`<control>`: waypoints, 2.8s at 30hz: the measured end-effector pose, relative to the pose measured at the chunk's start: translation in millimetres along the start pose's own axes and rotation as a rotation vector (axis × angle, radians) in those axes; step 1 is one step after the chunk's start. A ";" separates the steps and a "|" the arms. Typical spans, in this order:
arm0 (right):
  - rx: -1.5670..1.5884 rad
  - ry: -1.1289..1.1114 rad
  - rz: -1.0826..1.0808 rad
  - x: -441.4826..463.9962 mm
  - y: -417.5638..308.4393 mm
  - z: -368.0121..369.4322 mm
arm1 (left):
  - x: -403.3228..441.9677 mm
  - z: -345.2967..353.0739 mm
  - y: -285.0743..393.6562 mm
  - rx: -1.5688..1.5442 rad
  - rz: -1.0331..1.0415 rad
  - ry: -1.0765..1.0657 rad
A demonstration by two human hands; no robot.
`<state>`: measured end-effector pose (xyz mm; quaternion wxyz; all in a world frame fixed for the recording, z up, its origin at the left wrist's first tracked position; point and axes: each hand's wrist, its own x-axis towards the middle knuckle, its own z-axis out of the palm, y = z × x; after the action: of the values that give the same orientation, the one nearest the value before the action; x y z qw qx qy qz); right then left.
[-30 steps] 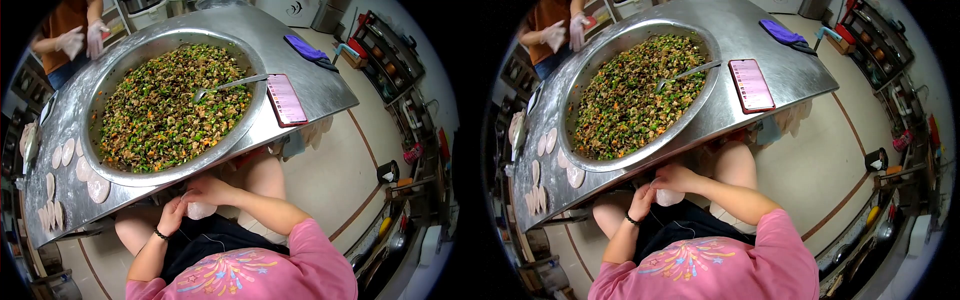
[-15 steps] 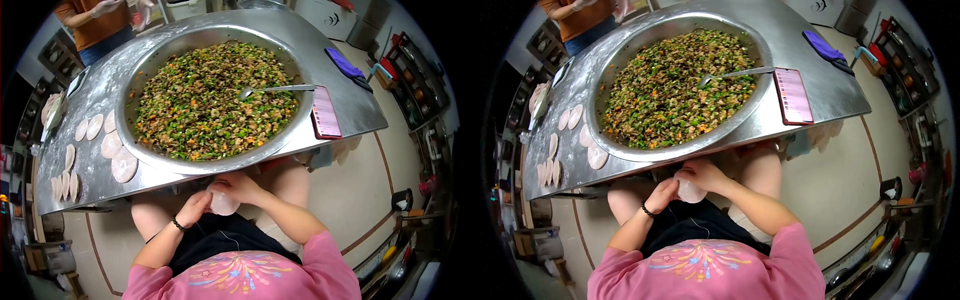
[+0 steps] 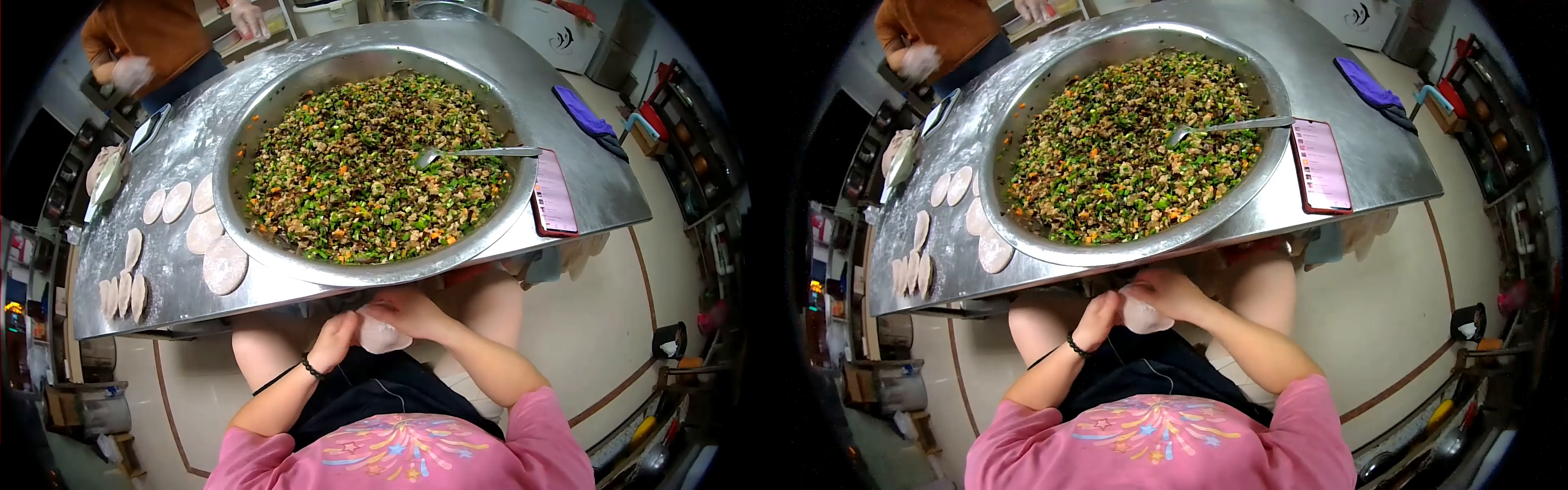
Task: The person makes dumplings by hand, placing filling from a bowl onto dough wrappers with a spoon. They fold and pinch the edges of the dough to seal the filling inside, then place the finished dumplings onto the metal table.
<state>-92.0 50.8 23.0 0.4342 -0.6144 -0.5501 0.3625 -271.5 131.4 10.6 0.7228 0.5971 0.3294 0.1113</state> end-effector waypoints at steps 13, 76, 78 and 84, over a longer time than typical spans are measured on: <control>0.008 -0.059 0.055 2.2 -6.1 -10.2 | 7.6 2.6 -2.5 0.026 0.082 0.039; -0.181 0.030 -0.163 -0.6 -13.5 -4.9 | 6.3 -8.2 0.5 -0.301 -0.181 -0.263; -0.234 -0.079 -0.202 -0.8 -17.6 -11.0 | 4.2 0.2 12.8 -0.169 -0.114 -0.237; -0.228 -0.061 -0.198 -0.6 -18.1 -10.1 | 4.8 -0.6 8.1 -0.237 -0.096 -0.230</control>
<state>-89.2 49.2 43.5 0.3786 -0.5910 -0.6585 0.2715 -266.3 136.6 16.5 0.8256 0.5000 0.2574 0.0457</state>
